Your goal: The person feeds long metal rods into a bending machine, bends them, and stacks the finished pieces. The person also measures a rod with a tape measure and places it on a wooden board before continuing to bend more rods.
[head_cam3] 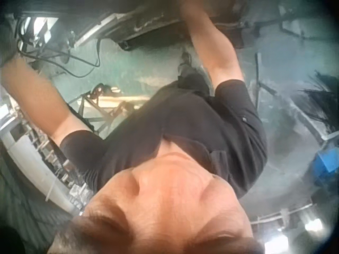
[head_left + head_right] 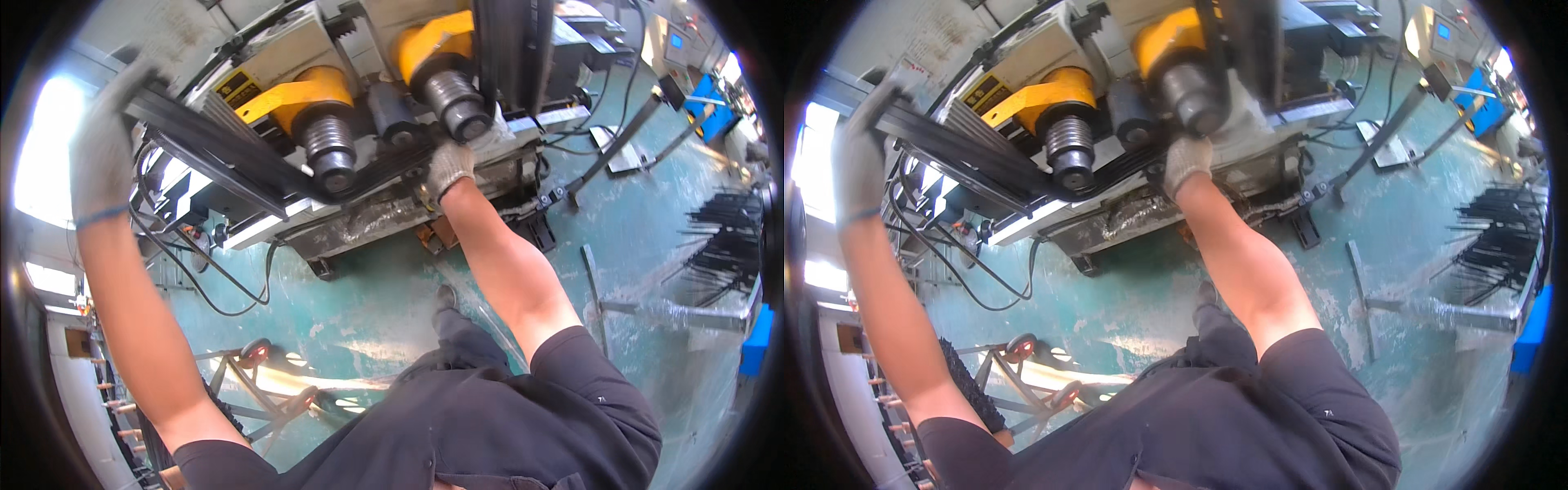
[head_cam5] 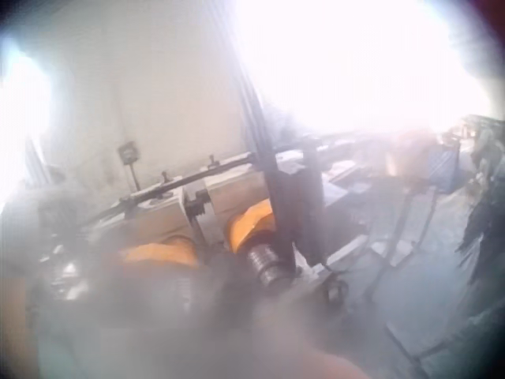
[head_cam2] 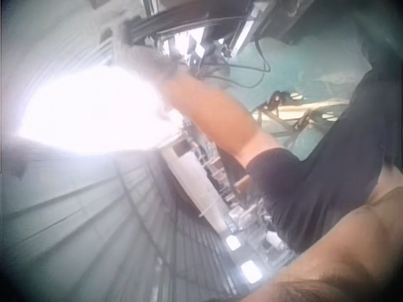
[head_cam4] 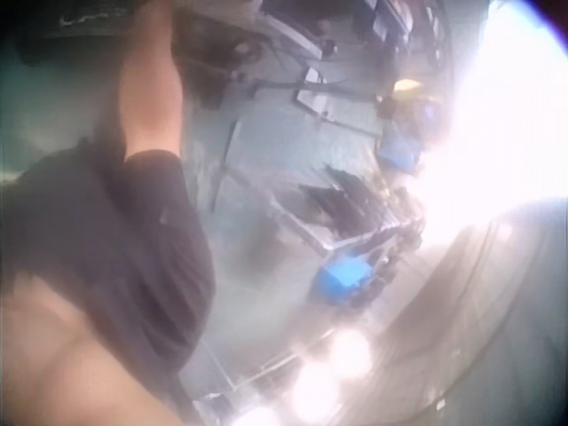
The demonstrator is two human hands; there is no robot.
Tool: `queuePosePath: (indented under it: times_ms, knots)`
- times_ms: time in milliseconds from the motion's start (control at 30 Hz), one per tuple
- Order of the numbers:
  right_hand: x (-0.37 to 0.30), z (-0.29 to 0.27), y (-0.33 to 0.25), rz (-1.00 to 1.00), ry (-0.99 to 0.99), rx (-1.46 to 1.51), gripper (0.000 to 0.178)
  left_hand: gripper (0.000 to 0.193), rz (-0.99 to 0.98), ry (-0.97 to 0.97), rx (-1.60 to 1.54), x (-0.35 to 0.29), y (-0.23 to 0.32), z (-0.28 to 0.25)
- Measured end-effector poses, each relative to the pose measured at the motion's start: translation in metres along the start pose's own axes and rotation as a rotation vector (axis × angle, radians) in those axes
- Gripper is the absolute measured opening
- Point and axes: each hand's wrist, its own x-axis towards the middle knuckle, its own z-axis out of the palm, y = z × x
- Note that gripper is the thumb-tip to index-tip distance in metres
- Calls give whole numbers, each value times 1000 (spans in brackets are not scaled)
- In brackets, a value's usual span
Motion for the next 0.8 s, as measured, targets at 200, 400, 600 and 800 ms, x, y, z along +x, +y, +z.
queuePosePath:
  times_ms: [200, 400, 600, 800]
  knots:
    - [-118, -134, -19, -296, 81, -185, 27, 32, -430, 247, -385, -161, 79, -9]
    - [-232, -369, -141, -436, 464, -391, 7, 28, -725, 46, -1030, -327, 74, 66]
    - [-318, -500, -327, -624, 748, -852, 23, 23, -1389, -508, -1697, -514, 180, 235]
    - [-335, -646, -497, -739, 911, -1521, 32, 28, -1291, -1137, -1457, -556, 398, 290]
